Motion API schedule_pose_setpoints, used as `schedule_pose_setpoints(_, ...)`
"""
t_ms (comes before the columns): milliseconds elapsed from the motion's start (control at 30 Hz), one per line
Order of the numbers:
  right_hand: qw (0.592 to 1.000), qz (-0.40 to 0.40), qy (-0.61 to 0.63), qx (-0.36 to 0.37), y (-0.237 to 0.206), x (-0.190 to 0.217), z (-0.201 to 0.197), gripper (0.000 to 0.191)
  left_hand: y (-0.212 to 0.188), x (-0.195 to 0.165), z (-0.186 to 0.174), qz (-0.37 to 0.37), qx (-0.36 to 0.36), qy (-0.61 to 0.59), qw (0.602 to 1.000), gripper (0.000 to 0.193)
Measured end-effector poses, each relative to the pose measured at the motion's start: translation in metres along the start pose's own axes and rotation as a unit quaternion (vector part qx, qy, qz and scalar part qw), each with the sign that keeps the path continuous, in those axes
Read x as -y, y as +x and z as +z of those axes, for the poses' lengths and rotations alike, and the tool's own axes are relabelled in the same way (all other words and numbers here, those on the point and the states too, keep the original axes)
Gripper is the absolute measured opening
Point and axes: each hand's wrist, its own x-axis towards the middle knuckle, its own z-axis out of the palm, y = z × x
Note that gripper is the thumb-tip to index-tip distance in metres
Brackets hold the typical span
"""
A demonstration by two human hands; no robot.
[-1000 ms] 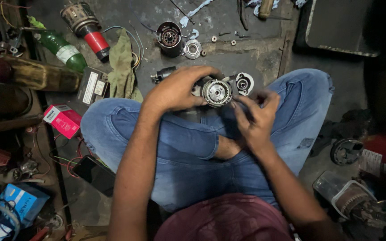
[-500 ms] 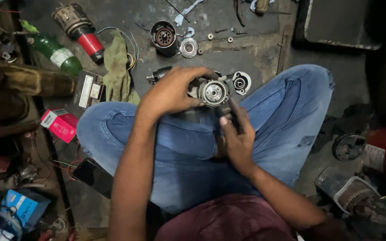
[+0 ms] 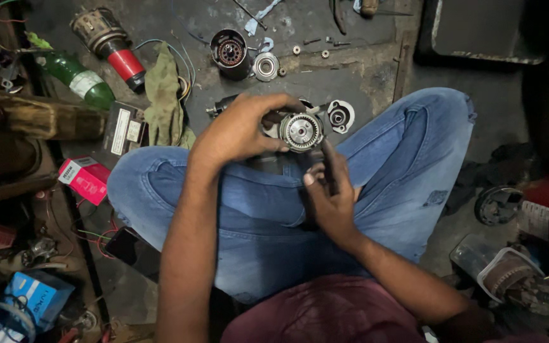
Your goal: The person sits on the floor and disassembles an electric starter motor by hand, separating the housing, gear assembly and end cap, removing internal bearings and bushings, and placing the parts on the floor. They use a screwdriver on a component and finally reach into a box of assorted parts.
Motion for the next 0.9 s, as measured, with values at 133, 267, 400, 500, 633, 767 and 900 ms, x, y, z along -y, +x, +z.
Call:
schedule_pose_setpoints(133,1.000,0.005,0.024,0.010,0.000,-0.004,0.002,0.069,0.001,0.000,0.001,-0.013,0.000,-0.029,1.000,0.066)
schedule_pose_setpoints(267,1.000,0.016,0.023,0.007,0.000,-0.005,0.004,0.070,0.000,0.000,0.001,-0.015,-0.005,-0.015,1.000,0.067)
schedule_pose_setpoints(400,0.998,0.018,-0.051,0.026,0.003,0.001,-0.004,0.069,0.002,-0.002,0.000,-0.043,0.009,-0.032,0.999,0.068)
schedule_pose_setpoints(500,0.973,-0.101,-0.206,-0.016,0.019,0.010,-0.022,0.046,0.000,-0.004,-0.001,-0.045,0.020,-0.026,0.998,0.072)
schedule_pose_setpoints(633,0.965,-0.117,-0.151,-0.179,0.077,0.021,-0.070,0.019,-0.008,-0.004,-0.005,-0.014,-0.009,-0.038,0.999,0.073)
schedule_pose_setpoints(767,0.974,-0.072,-0.174,-0.123,0.177,0.006,-0.118,0.017,-0.016,0.004,-0.011,-0.063,-0.174,-0.121,0.975,0.043)
schedule_pose_setpoints(900,0.966,-0.013,-0.256,0.030,0.257,-0.045,-0.112,0.021,-0.021,0.018,-0.025,-0.099,-0.417,-0.240,0.871,0.027)
